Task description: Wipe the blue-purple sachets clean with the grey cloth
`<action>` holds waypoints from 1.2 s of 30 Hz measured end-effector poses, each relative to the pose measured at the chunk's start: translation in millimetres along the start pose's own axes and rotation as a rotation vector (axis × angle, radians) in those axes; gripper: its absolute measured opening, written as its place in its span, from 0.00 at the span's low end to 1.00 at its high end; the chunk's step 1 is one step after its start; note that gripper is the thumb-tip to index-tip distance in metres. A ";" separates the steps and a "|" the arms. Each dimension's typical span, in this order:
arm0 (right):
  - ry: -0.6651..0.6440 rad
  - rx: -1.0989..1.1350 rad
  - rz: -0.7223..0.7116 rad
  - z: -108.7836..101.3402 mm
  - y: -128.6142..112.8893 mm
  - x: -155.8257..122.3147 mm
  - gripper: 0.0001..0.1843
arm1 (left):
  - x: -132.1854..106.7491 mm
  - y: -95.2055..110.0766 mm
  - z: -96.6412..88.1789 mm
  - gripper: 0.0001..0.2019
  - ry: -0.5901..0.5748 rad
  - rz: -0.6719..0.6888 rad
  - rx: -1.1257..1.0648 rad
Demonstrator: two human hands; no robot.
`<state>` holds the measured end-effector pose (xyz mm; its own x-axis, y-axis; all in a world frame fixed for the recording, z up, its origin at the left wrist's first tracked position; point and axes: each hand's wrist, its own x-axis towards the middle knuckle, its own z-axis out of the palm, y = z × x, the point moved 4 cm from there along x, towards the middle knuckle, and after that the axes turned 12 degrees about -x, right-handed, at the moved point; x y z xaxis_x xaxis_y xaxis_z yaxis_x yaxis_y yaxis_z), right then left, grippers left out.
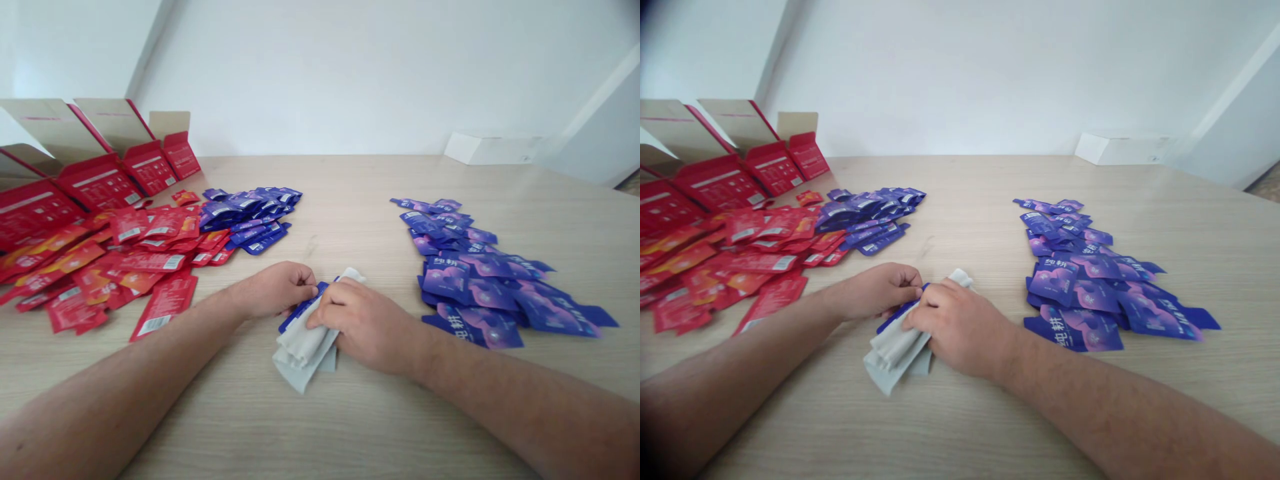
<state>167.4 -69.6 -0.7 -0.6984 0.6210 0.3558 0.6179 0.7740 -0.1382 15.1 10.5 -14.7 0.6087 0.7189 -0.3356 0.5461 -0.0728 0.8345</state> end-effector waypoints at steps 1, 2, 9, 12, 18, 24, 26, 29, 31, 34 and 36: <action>-0.009 0.006 -0.027 0.5 -1.8 0.0 0.19 | 0.3 -0.6 0.0 0.13 -0.005 0.003 -0.002; -0.013 0.008 -0.037 0.8 -2.4 0.1 0.19 | 0.6 -1.0 0.1 0.13 -0.008 0.004 -0.006; 0.008 -0.001 0.054 -1.0 2.5 0.4 0.17 | -0.8 2.4 0.1 0.12 0.000 -0.001 -0.006; -0.026 0.017 -0.038 -0.3 -4.4 0.2 0.18 | -0.8 2.4 0.2 0.12 -0.014 0.011 -0.007; 0.008 -0.019 0.105 -1.7 6.0 0.1 0.18 | -0.7 0.7 -0.1 0.13 0.007 0.003 -0.001; -0.032 -0.007 -0.019 0.7 -2.0 0.7 0.18 | -0.2 1.0 -0.4 0.12 -0.009 0.009 -0.001; -0.012 -0.023 0.051 -0.3 3.1 0.6 0.18 | -0.4 1.1 -0.6 0.12 -0.004 0.001 0.000; 0.008 -0.033 0.101 -1.0 5.5 0.6 0.18 | -0.7 1.2 -0.6 0.13 0.001 -0.002 0.000; -0.006 -0.017 0.031 -0.1 -0.1 1.0 0.18 | -0.8 1.2 -0.4 0.13 -0.004 0.002 -0.004; -0.026 0.003 -0.048 0.9 -5.1 1.2 0.17 | -1.1 1.3 -0.1 0.12 -0.007 0.009 -0.015; -0.008 -0.008 0.008 0.2 -0.5 1.3 0.17 | -1.4 1.3 -0.1 0.12 -0.001 0.007 -0.018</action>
<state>166.1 -69.2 -0.3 -0.6963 0.6282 0.3470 0.6262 0.7681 -0.1339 14.9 9.5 -13.1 0.6134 0.7174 -0.3301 0.5313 -0.0656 0.8446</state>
